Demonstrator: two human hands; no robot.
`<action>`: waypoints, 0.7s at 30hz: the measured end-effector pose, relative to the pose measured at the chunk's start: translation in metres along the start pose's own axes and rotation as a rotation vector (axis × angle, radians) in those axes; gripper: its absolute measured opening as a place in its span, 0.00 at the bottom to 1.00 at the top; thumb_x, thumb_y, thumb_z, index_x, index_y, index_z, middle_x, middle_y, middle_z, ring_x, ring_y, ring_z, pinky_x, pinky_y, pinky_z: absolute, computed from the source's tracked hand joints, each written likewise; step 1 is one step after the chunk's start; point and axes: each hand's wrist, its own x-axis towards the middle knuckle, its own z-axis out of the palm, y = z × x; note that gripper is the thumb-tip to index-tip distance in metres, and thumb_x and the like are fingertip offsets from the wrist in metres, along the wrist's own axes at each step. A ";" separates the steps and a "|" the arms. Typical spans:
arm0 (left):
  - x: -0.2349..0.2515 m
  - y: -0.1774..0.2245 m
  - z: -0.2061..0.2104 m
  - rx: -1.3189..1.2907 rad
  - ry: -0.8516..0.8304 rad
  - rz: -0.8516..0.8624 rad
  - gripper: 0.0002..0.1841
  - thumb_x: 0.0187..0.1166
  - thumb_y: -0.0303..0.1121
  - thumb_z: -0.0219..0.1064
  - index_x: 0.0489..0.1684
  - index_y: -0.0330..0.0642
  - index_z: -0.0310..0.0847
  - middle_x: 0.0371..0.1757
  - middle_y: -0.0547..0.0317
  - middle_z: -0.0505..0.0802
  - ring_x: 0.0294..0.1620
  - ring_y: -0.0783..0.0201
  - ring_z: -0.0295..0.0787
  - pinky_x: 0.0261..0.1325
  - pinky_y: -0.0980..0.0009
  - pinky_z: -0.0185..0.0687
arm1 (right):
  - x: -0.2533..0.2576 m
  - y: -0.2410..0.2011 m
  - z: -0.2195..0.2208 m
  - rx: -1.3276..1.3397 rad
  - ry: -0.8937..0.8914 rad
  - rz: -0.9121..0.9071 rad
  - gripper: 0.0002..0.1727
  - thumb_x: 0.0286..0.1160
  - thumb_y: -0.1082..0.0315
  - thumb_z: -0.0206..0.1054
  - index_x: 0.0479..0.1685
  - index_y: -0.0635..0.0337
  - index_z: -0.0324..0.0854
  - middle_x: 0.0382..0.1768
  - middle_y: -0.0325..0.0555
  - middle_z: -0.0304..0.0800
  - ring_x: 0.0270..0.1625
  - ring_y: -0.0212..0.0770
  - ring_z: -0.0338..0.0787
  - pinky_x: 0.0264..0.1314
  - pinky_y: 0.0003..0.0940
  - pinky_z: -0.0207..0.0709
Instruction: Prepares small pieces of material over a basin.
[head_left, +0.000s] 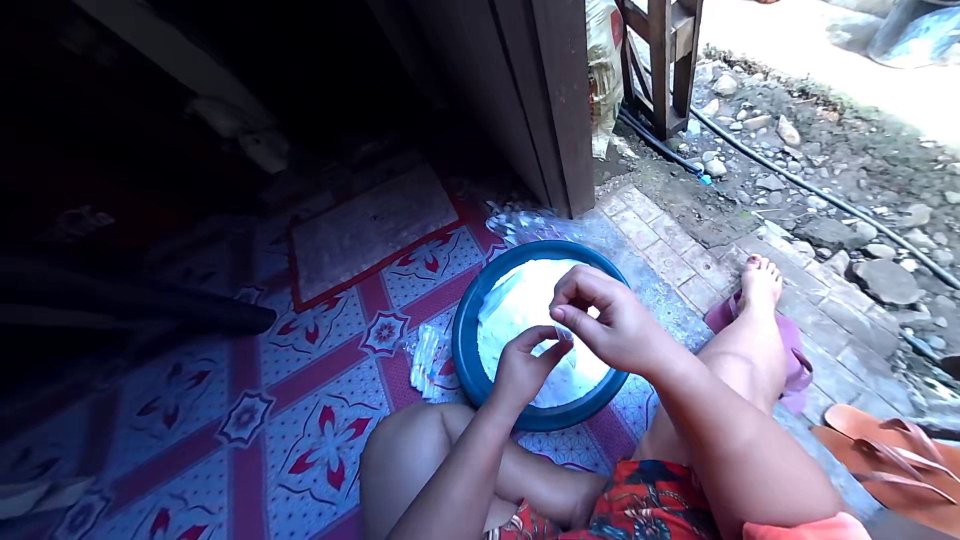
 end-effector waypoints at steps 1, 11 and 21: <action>0.001 0.004 0.000 -0.029 0.037 0.036 0.06 0.74 0.27 0.74 0.43 0.36 0.91 0.43 0.67 0.96 0.50 0.78 0.91 0.63 0.75 0.87 | 0.001 0.001 0.004 -0.002 -0.013 0.006 0.11 0.84 0.68 0.64 0.37 0.66 0.86 0.40 0.45 0.87 0.42 0.29 0.87 0.48 0.24 0.83; 0.000 -0.004 -0.002 0.026 0.022 -0.017 0.08 0.73 0.21 0.72 0.47 0.32 0.92 0.45 0.62 0.97 0.51 0.77 0.92 0.63 0.77 0.86 | 0.002 0.007 -0.001 0.011 0.028 -0.031 0.08 0.81 0.71 0.65 0.36 0.65 0.85 0.40 0.45 0.87 0.42 0.31 0.88 0.47 0.27 0.86; 0.000 -0.004 -0.001 0.079 0.039 0.023 0.13 0.58 0.36 0.85 0.36 0.43 0.90 0.34 0.76 0.91 0.42 0.83 0.83 0.52 0.83 0.77 | 0.000 0.004 -0.002 0.032 0.060 -0.084 0.06 0.81 0.72 0.65 0.38 0.66 0.84 0.40 0.45 0.86 0.41 0.30 0.87 0.47 0.25 0.85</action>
